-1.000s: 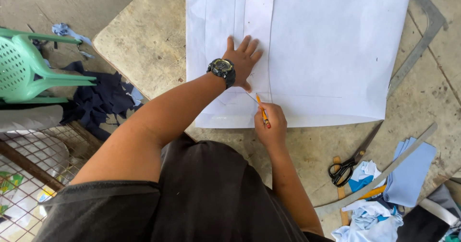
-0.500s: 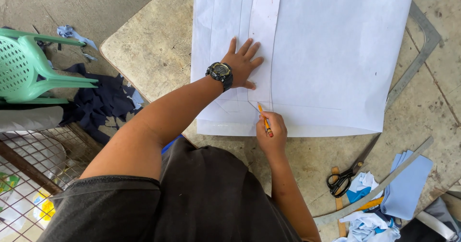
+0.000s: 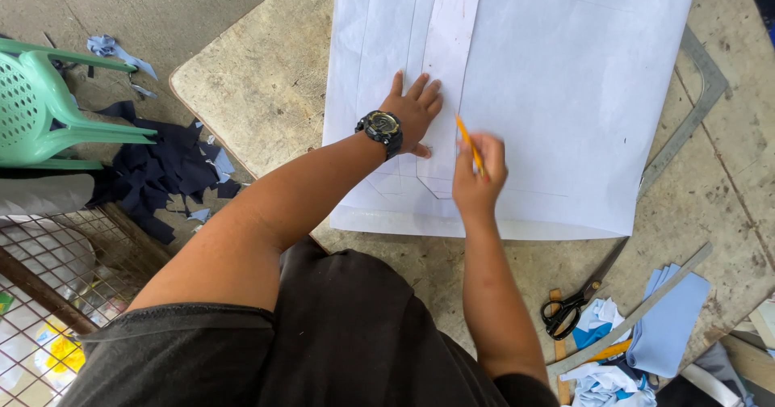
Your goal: The person traces a pattern onto a large sheet of white paper using a pencil and a paper template. They carefully align the template and draw along its edges to create a design on the paper.
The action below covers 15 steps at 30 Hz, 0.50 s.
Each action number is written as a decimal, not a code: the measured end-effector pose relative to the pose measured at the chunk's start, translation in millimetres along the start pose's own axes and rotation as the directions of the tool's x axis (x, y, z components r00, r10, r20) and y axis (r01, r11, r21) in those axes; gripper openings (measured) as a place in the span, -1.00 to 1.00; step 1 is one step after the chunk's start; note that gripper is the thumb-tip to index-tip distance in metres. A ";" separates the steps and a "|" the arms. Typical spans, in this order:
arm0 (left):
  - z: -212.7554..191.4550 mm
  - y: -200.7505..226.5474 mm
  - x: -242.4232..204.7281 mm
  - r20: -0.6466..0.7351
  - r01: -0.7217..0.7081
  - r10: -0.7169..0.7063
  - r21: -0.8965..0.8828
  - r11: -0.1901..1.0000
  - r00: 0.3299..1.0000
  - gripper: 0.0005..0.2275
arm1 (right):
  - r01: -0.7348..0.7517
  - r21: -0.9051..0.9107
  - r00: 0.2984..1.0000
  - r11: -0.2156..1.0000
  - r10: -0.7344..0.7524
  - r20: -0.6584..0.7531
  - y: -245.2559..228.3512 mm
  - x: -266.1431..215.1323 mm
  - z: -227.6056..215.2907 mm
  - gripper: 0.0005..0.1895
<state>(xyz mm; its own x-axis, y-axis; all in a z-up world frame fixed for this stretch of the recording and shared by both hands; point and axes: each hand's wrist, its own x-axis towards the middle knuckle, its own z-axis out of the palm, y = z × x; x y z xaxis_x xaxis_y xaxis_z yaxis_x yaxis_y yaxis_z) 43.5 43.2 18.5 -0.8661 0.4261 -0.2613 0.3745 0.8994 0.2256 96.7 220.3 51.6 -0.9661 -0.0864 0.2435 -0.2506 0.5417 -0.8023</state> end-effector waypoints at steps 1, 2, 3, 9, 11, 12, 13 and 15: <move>-2.0 2.2 1.1 0.026 0.009 -0.009 0.015 1.000 1.000 -0.15 | 0.043 0.023 0.999 0.999 -0.043 -0.007 -1.4 22.1 12.0 -0.89; -5.1 3.4 3.3 0.050 0.017 -0.019 0.032 0.999 0.999 -0.14 | 0.089 0.047 0.996 0.995 -0.089 -0.017 -3.1 45.7 24.4 -0.89; -5.7 6.0 5.6 0.045 0.020 -0.022 0.032 0.999 0.999 -0.14 | 0.095 0.047 0.995 0.994 -0.094 -0.016 0.1 61.4 37.9 -0.89; -16.6 12.0 21.2 0.146 0.072 -0.078 0.047 0.996 0.986 -0.07 | -0.055 0.128 0.995 0.990 0.043 0.093 1.8 124.1 84.6 -0.83; -25.4 15.0 16.8 0.200 0.081 -0.088 0.040 0.996 0.976 -0.03 | -0.130 0.031 0.987 0.991 0.126 0.101 6.6 132.9 89.6 -0.82; -28.4 14.3 14.4 0.200 0.087 -0.092 0.036 0.996 0.976 -0.03 | -0.128 0.030 0.986 0.991 0.124 0.107 3.6 133.3 90.2 -0.82; -31.2 13.9 12.6 0.195 0.086 -0.090 0.030 0.996 0.977 -0.02 | -0.129 0.014 0.985 0.992 0.126 0.120 1.2 133.9 90.4 -0.83; -32.3 15.4 10.5 0.194 0.080 -0.082 0.020 0.997 0.978 -0.02 | -0.136 -0.006 0.982 0.991 0.135 0.132 -0.9 133.3 89.2 -0.83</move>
